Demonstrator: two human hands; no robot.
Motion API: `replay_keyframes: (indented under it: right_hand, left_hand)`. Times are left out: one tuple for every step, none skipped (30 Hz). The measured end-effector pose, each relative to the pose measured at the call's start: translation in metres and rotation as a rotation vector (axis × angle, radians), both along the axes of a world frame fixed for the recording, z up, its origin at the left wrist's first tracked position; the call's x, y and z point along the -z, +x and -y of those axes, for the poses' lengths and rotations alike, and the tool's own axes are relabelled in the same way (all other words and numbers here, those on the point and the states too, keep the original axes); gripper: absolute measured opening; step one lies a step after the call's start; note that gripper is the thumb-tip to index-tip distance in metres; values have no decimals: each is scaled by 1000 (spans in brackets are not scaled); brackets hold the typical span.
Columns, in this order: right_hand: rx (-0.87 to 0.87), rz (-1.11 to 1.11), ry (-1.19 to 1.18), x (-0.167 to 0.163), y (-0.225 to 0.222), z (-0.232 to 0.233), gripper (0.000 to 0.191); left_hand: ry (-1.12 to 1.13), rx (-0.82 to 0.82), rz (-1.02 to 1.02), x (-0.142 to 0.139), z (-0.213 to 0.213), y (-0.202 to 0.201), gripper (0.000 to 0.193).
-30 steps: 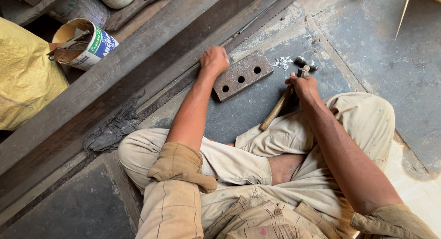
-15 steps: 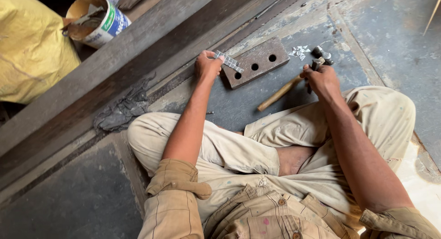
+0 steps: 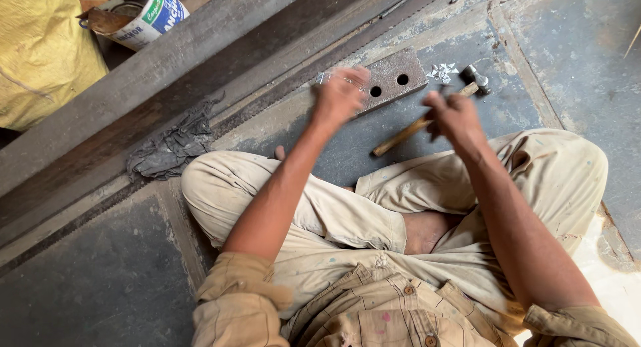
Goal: The person sits on the floor and uses a hammer to strike a metal punch held against a perforated metal block, shaping small metal pieces. The person repeatedly repositions the punch and strikes it to form triangular shapes.
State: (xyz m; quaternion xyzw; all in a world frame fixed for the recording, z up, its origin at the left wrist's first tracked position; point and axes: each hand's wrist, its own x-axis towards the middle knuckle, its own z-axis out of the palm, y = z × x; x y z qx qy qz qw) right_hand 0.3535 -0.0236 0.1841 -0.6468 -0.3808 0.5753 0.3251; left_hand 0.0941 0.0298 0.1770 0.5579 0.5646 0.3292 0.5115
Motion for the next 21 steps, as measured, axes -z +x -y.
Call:
replay_keyframes:
  right_hand:
    - [-87,-100,63,-4,-9,5,49]
    - [-174,-202,122,-8,-15,9,50]
    - [-141,-201,143,-11,-22,11,51]
    - [-111,-200,166,-13,-28,14,51]
    - [-81,-198,193,-14,-29,14,51]
    - [-103,-8,142,-14,-29,14,53]
    - [-122,185,88,-12,-27,14,54]
    - [-139,379,34,-9,-23,14,56]
    - [-234,514,62,-5,-18,14,56]
    - [-329,651,87,-1,-12,14,58]
    - [-433,789,111,5,-8,15,62]
    - [-430,779,85,12,-7,14,64]
    - [-426,770,61,18,-8,13,66]
    - [-425,761,34,24,-10,12,68]
    - [-418,762,64,29,-13,11,67]
    - [-413,761,96,33,-17,10,67]
    - [-404,760,134,35,-21,8,66]
    - [-397,791,112,37,-25,7,64]
    - [-390,823,86,37,-27,6,63]
    - [-383,856,56,37,-30,6,61]
    - [-323,822,9,35,-32,6,56]
  left_hand:
    - [-106,222,270,1,12,10,39]
    - [-364,181,353,3,27,18,34]
    - [-626,127,432,7,43,26,34]
    - [-621,109,448,10,52,30,34]
    - [-609,89,464,14,60,32,36]
    - [-597,73,479,16,64,30,39]
    - [-541,17,548,16,61,24,41]
    - [-484,-37,616,15,54,15,43]
    - [-426,-87,684,12,44,5,46]
    - [-447,-125,788,8,32,-8,36]
    - [-467,-168,895,1,18,-25,26]
    - [-439,-205,930,-5,6,-38,13]
    - [-409,-241,966,-11,-7,-50,19]
    - [-345,-225,956,-16,-17,-61,29]
    - [-284,-215,946,-18,-24,-69,41]
    - [-246,-209,950,-19,-28,-74,39]
    - [-202,-201,953,-17,-32,-78,37]
    - [-160,-193,956,-14,-36,-80,35]
    - [-142,-184,960,-9,-39,-80,30]
    - [-127,-175,964,-2,-41,-78,26]
    - [-113,-167,969,5,-44,-76,24]
